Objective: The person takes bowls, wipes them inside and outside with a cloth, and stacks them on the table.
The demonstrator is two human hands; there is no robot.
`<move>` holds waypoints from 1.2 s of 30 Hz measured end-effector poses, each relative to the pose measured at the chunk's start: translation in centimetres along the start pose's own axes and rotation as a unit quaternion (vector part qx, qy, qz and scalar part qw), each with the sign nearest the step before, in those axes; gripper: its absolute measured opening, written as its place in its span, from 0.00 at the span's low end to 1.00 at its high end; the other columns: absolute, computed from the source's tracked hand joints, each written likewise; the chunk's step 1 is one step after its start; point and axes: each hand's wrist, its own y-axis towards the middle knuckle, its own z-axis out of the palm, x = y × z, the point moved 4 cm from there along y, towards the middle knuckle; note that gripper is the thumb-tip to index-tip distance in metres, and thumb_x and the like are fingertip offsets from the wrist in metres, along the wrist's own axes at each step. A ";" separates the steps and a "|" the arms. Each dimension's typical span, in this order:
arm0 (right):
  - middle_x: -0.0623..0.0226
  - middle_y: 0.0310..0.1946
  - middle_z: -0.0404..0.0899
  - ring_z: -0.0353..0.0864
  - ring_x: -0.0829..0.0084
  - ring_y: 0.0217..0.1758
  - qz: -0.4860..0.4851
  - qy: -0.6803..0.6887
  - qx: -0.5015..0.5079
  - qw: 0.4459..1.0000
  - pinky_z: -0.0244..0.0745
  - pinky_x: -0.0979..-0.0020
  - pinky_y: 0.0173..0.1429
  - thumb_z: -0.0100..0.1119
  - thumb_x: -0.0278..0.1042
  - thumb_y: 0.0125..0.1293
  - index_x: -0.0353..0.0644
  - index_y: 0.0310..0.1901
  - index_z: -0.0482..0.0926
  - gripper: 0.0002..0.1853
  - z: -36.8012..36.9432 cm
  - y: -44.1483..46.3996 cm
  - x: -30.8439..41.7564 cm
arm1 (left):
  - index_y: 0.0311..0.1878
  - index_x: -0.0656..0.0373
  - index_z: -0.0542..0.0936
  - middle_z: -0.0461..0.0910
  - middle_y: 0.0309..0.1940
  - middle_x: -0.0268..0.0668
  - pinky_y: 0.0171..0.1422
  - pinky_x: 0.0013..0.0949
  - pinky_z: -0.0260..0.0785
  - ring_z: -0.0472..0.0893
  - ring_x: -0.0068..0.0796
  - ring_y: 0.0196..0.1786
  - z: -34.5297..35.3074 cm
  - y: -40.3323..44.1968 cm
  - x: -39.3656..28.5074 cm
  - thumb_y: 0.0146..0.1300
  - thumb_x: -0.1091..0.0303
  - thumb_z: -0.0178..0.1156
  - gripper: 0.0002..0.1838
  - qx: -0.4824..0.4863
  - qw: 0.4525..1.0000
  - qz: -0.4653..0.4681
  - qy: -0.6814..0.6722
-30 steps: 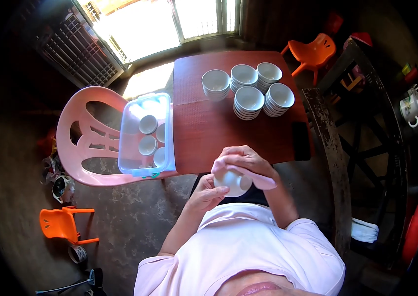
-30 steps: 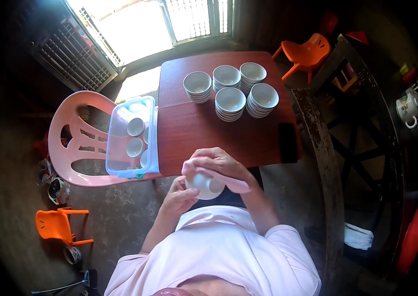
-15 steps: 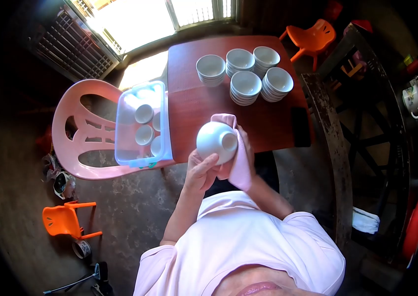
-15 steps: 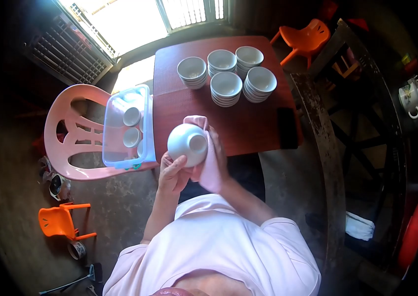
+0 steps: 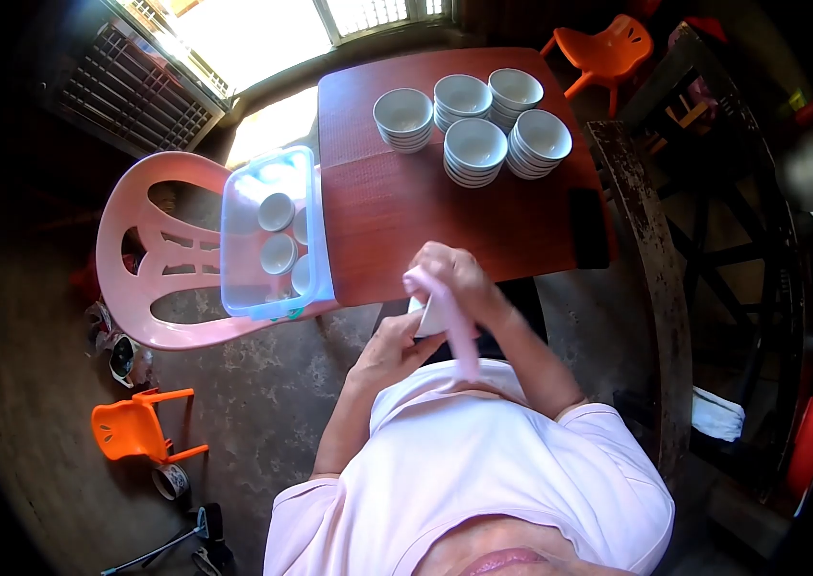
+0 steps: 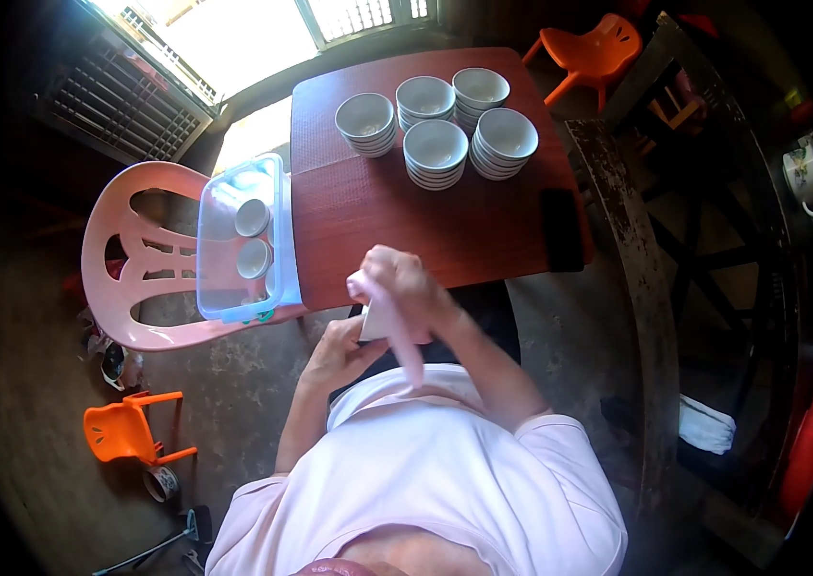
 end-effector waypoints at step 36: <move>0.57 0.41 0.81 0.83 0.62 0.44 -0.220 0.038 -0.004 0.975 0.75 0.65 0.53 0.57 0.38 0.64 0.36 0.48 0.79 0.15 -0.1 -0.5 2.3 | 0.53 0.70 0.76 0.80 0.48 0.47 0.60 0.43 0.72 0.82 0.39 0.51 -0.8 0.1 3.0 0.55 0.75 0.65 0.21 -0.013 0.822 -0.089 -0.562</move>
